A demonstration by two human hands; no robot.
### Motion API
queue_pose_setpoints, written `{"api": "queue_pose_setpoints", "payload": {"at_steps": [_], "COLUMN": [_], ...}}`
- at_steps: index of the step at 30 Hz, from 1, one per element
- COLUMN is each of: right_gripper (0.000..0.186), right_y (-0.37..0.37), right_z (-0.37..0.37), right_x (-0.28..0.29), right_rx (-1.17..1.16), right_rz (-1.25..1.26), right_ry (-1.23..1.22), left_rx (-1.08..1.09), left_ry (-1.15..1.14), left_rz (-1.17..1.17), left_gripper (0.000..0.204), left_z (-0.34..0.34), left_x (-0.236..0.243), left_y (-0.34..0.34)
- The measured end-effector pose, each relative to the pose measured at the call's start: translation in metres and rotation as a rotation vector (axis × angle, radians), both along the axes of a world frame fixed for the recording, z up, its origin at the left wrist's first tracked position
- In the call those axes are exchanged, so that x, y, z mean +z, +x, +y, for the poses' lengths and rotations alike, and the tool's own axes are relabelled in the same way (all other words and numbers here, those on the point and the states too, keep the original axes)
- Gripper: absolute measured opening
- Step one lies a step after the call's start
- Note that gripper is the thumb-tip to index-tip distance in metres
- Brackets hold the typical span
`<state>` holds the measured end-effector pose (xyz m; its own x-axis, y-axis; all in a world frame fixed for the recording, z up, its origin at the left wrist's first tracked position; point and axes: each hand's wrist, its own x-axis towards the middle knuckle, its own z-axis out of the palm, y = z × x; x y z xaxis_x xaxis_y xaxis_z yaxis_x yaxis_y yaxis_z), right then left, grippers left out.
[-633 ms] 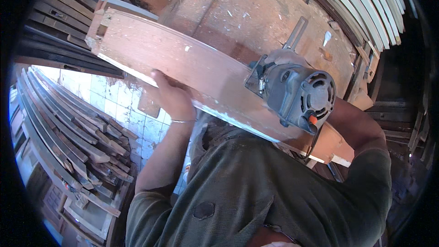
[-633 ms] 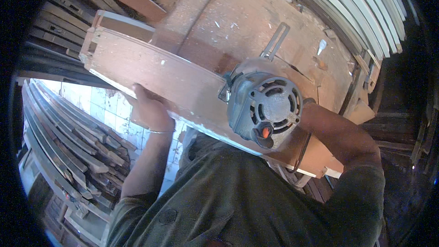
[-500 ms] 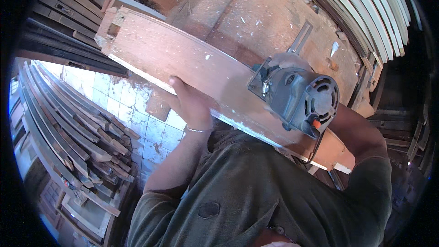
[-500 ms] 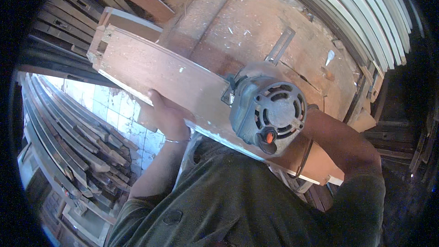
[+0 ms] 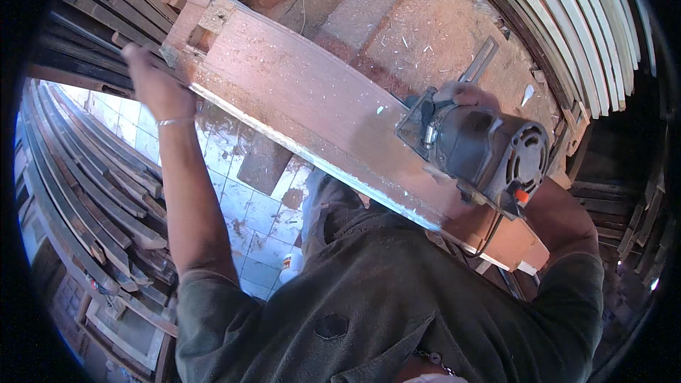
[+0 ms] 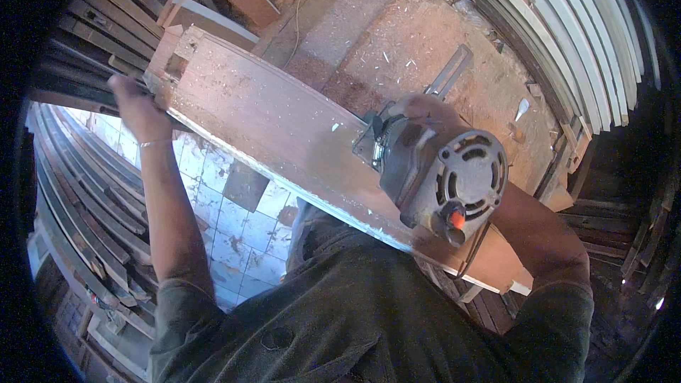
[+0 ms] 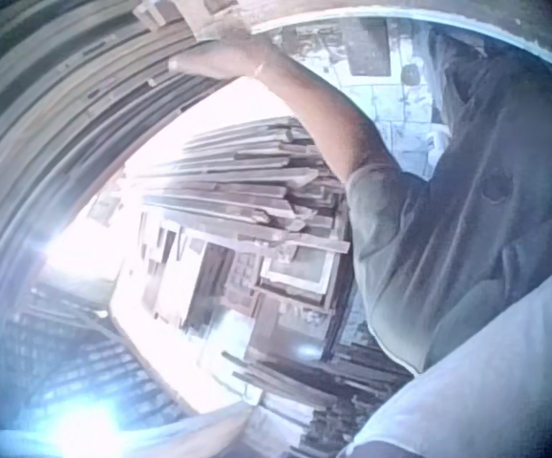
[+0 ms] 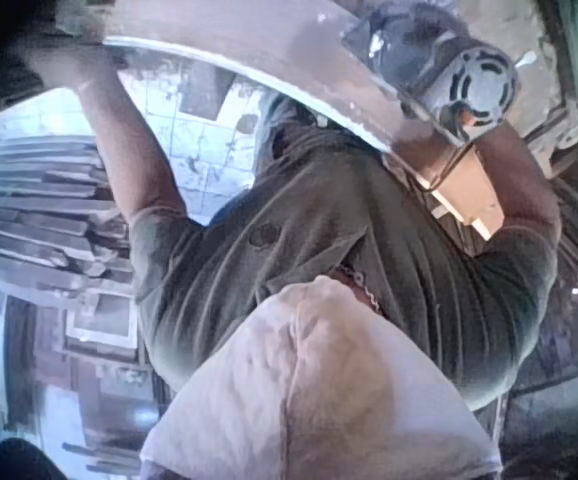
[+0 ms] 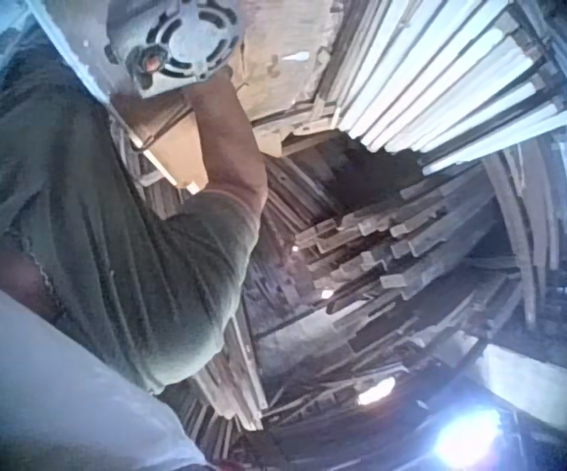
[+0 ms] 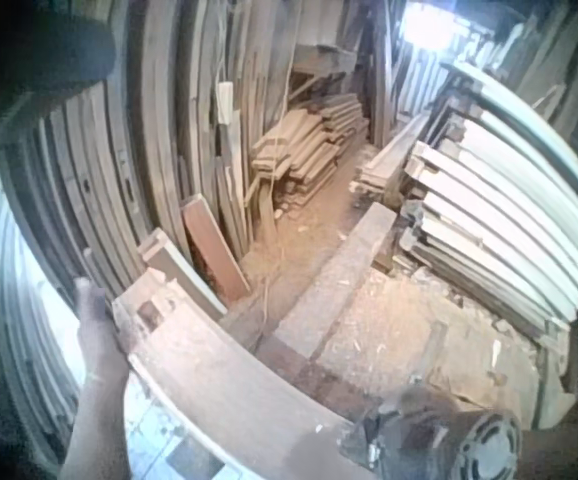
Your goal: The person uses a hand router to shape the edges of curved wooden boards on a workbench.
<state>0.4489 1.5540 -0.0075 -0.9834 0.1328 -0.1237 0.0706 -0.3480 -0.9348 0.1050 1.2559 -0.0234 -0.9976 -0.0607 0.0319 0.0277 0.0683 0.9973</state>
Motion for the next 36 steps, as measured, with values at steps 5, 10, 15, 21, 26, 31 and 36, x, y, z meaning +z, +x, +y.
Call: {"api": "queue_pose_setpoints", "payload": {"at_steps": [5,10,15,21,26,31,36], "right_gripper": [0.089,0.083,0.078,0.079,0.08,0.082,0.084], "right_y": [-0.007,-0.035,-0.083,-0.151,-0.199,-0.232,-0.268], "right_z": [0.008,-0.006,-0.014,-0.031,-0.05,-0.064,-0.081], "right_x": [-0.016,-0.008,0.011,0.005,0.005,0.007,0.015], "right_rx": [0.073,0.015,0.208,0.171,0.158,0.13,0.047], "right_rz": [-0.067,-0.17,-0.127,0.065,0.147,0.207,0.306], "right_ry": [0.254,0.034,0.594,0.642,0.65,0.662,0.646], "left_rx": [0.022,0.082,0.049,0.046,0.011,0.09,-0.026], "left_ry": [0.215,0.237,0.035,-0.037,-0.131,-0.124,0.141], "left_rz": [-0.121,-0.183,-0.073,-0.07,0.028,-0.011,-0.128], "left_gripper": [0.048,0.053,0.059,0.062,0.041,0.051,0.042], "left_z": [0.012,0.021,0.014,0.013,0.008,0.026,0.0], "left_x": [-0.02,-0.011,-0.024,-0.027,-0.025,0.0,-0.028], "left_y": [-0.016,-0.007,-0.01,-0.009,0.001,0.01,-0.005]}}
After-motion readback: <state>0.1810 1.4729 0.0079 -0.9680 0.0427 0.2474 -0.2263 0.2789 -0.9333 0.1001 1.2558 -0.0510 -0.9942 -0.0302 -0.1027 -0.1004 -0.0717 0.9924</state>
